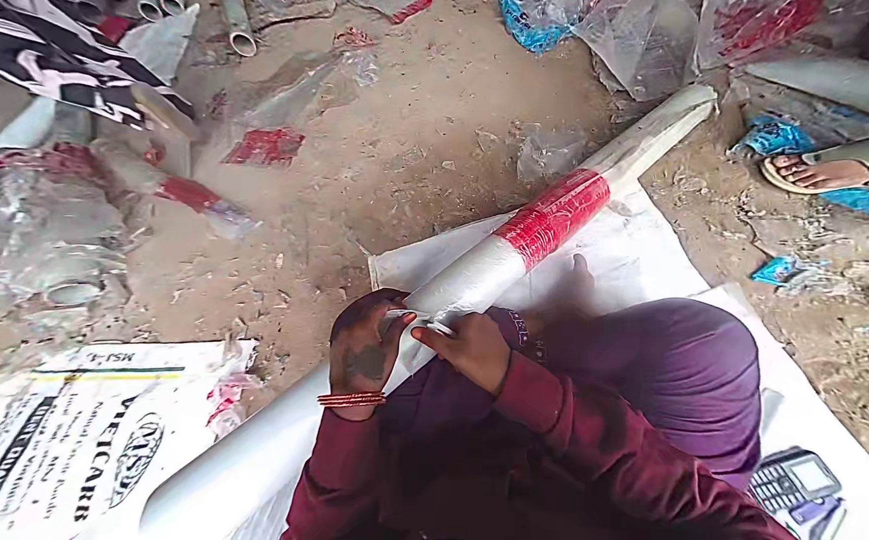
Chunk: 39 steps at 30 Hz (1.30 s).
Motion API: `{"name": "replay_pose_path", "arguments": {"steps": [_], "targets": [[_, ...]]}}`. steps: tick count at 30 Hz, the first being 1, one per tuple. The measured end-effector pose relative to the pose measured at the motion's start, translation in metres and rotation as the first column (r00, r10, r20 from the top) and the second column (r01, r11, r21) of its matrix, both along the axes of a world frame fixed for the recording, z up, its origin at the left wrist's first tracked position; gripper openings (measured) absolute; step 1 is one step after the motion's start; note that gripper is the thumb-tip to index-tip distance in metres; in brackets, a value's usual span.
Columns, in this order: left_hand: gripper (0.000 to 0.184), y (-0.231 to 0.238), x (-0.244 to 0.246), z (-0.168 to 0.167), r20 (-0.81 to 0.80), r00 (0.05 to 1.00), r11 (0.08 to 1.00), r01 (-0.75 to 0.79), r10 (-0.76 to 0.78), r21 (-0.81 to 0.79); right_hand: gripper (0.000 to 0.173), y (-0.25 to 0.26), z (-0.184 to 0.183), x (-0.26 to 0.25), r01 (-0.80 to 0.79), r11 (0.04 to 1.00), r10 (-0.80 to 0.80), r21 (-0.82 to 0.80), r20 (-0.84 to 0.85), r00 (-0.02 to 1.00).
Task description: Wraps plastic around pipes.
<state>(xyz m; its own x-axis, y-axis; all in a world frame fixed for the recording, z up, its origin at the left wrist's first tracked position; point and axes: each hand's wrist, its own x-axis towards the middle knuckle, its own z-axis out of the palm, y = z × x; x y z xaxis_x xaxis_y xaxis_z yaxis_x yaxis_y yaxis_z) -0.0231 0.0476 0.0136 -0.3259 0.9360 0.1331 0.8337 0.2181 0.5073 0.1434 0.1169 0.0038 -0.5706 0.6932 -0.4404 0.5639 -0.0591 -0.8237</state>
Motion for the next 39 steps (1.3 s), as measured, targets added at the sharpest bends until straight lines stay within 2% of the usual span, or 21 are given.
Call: {"name": "replay_pose_path", "arguments": {"steps": [3,5,6,8,10,13,15,18,21,23,25,27,29,31,32,35,39], "targets": [[0.029,-0.001,0.001,-0.006,0.015,0.999,0.998,-0.029,0.029,0.059,0.059,0.006,0.018,-0.006,-0.157,0.988,0.155,0.003,0.146,0.977],[0.027,-0.002,0.003,-0.01,0.011,0.999,0.996,-0.045,0.044,0.081,0.048,0.006,0.02,-0.01,-0.205,0.979,0.203,0.006,0.121,0.972],[0.027,-0.002,0.004,-0.011,-0.004,0.998,0.995,-0.056,0.056,0.086,0.042,0.004,0.013,-0.009,-0.185,0.982,0.184,0.032,0.025,0.983],[0.028,0.0,0.007,-0.011,-0.053,0.995,0.994,-0.079,0.083,0.075,0.034,0.0,-0.022,-0.004,-0.063,0.993,0.093,0.1,-0.329,0.94],[0.029,0.003,0.009,-0.01,-0.1,0.99,0.994,-0.1,0.104,0.043,0.03,-0.003,-0.057,-0.003,0.028,0.997,0.027,0.075,-0.649,0.76],[0.026,0.011,0.011,-0.004,-0.12,0.983,0.989,-0.141,0.136,-0.034,0.029,-0.006,-0.081,-0.005,0.102,0.991,0.01,0.092,-0.791,0.612],[0.022,0.016,0.01,0.001,-0.101,0.985,0.986,-0.147,0.14,-0.073,0.03,-0.008,-0.087,-0.007,0.137,0.985,0.01,0.107,-0.821,0.571],[0.021,0.022,0.003,-0.003,-0.073,0.99,0.992,-0.121,0.117,-0.047,0.031,-0.005,-0.087,-0.008,0.122,0.991,-0.018,0.063,-0.821,0.57],[0.031,0.023,0.0,-0.008,-0.022,0.997,0.997,-0.078,0.078,0.009,0.029,0.0,-0.083,-0.005,0.047,0.999,-0.036,-0.01,-0.806,0.591],[0.036,0.016,0.005,-0.018,-0.039,0.999,0.984,-0.023,0.031,0.177,0.029,0.007,-0.08,0.001,-0.029,0.991,-0.09,-0.131,-0.81,0.579],[0.028,0.006,0.014,-0.03,-0.123,0.992,0.918,0.051,-0.002,0.393,0.032,0.016,-0.074,0.008,-0.072,0.964,-0.166,-0.255,-0.794,0.585],[0.025,-0.009,0.031,-0.036,-0.218,0.973,0.855,0.048,0.078,0.517,0.033,0.02,-0.072,0.013,-0.102,0.952,-0.178,-0.289,-0.793,0.583],[0.033,-0.025,0.051,-0.037,-0.28,0.947,0.885,-0.008,0.156,0.466,0.032,0.018,-0.072,0.015,-0.1,0.945,-0.198,-0.311,-0.788,0.584],[0.045,-0.032,0.065,-0.04,-0.319,0.935,0.943,-0.04,0.152,0.331,0.031,0.016,-0.071,0.016,-0.081,0.944,-0.212,-0.32,-0.774,0.596],[0.045,-0.03,0.067,-0.042,-0.35,0.923,0.951,-0.047,0.158,0.305,0.032,0.016,-0.068,0.015,-0.077,0.942,-0.217,-0.327,-0.767,0.604],[0.031,-0.017,0.06,-0.048,-0.455,0.869,0.916,0.005,0.194,0.401,0.031,0.02,-0.059,0.017,-0.056,0.949,-0.206,-0.31,-0.744,0.635],[0.03,-0.008,0.047,-0.063,-0.528,0.815,0.837,0.104,0.238,0.537,0.033,0.042,-0.04,0.043,0.071,0.971,-0.224,-0.229,-0.765,0.603]]}}
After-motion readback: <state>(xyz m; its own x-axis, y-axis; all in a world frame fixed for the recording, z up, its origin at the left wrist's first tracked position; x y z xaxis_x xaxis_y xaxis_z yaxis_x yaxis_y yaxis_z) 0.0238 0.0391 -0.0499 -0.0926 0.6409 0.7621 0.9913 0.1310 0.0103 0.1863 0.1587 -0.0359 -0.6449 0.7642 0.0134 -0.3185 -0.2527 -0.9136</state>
